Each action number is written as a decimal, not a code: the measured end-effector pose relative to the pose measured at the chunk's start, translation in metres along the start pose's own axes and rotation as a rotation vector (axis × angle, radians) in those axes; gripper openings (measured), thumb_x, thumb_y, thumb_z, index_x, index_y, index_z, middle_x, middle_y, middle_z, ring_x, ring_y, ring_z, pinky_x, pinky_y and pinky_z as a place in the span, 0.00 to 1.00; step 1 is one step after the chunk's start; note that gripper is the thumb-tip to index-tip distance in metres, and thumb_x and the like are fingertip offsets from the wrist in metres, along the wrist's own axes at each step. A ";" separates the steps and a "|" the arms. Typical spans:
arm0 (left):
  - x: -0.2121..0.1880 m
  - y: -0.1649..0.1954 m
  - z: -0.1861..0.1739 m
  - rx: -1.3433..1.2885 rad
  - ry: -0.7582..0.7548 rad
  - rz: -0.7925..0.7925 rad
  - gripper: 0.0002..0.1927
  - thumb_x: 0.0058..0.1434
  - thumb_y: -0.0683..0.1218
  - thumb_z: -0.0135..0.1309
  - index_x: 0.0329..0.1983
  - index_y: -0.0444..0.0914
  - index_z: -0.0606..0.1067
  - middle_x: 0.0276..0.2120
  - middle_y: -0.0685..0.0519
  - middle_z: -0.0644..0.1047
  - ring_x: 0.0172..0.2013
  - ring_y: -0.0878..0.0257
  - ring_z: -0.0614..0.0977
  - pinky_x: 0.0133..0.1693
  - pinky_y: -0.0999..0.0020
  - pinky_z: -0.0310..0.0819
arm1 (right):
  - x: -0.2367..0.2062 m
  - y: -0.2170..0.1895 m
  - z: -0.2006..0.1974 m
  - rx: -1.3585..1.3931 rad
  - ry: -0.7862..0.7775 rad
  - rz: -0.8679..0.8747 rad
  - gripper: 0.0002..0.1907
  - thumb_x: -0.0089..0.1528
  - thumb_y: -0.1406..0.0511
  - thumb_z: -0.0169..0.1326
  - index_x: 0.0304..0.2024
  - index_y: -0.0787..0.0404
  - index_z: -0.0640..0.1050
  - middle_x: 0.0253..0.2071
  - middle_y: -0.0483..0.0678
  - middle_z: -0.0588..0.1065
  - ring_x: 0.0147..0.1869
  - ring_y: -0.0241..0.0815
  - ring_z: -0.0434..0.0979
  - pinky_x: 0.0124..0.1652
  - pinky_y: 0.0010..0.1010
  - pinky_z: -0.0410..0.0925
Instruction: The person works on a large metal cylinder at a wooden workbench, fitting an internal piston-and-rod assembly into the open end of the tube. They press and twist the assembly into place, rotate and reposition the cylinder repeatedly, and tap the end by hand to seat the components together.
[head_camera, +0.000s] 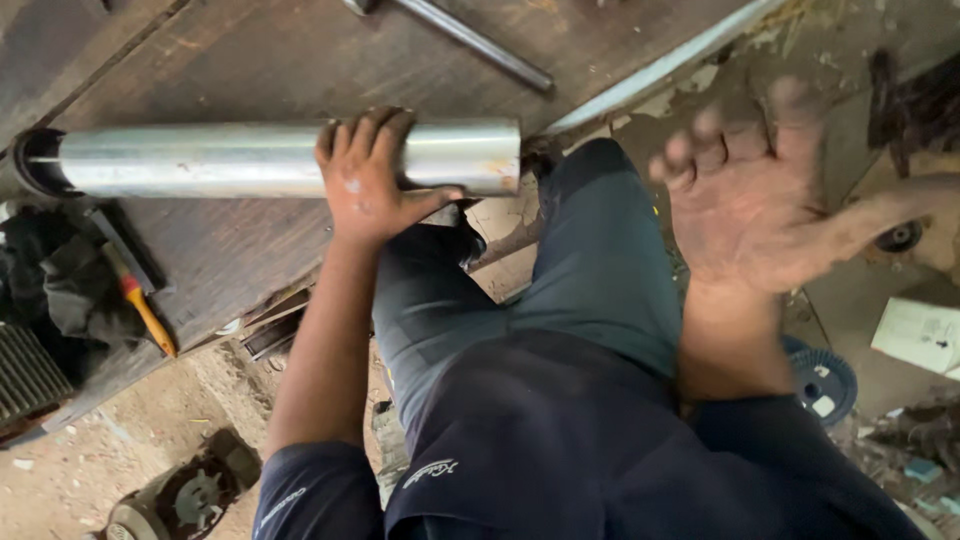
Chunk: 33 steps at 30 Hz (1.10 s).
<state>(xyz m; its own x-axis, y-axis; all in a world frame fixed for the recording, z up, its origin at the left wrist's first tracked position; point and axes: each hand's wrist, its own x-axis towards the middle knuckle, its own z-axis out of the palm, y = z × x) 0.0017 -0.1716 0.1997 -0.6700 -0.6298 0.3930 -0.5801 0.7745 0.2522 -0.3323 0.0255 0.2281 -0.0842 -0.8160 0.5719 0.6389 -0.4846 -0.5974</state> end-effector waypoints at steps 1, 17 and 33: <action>0.000 0.001 0.000 -0.014 0.001 -0.001 0.49 0.50 0.80 0.61 0.58 0.38 0.78 0.55 0.46 0.77 0.56 0.46 0.76 0.64 0.43 0.58 | 0.005 0.002 -0.001 0.084 -0.053 0.030 0.57 0.58 0.27 0.28 0.74 0.56 0.65 0.65 0.57 0.73 0.65 0.49 0.77 0.60 0.42 0.72; 0.002 -0.005 -0.009 -0.082 -0.029 -0.065 0.48 0.41 0.76 0.67 0.56 0.40 0.76 0.54 0.48 0.76 0.58 0.47 0.74 0.64 0.39 0.58 | 0.004 0.081 0.033 -1.433 -0.080 0.288 0.24 0.66 0.51 0.62 0.59 0.53 0.74 0.46 0.51 0.80 0.49 0.52 0.82 0.51 0.41 0.74; -0.134 -0.280 -0.058 -0.283 0.713 -1.342 0.47 0.52 0.67 0.64 0.67 0.35 0.65 0.63 0.36 0.70 0.62 0.40 0.73 0.61 0.52 0.68 | 0.088 0.198 0.073 -2.207 -0.611 0.617 0.67 0.42 0.37 0.66 0.78 0.53 0.59 0.65 0.67 0.68 0.66 0.72 0.71 0.60 0.64 0.64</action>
<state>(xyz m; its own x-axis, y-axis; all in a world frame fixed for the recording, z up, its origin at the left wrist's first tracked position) 0.2801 -0.3007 0.1277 0.6545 -0.7541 0.0537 -0.3953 -0.2808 0.8746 -0.1578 -0.1194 0.2013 0.1330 -0.9900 -0.0468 -0.9887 -0.1359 0.0633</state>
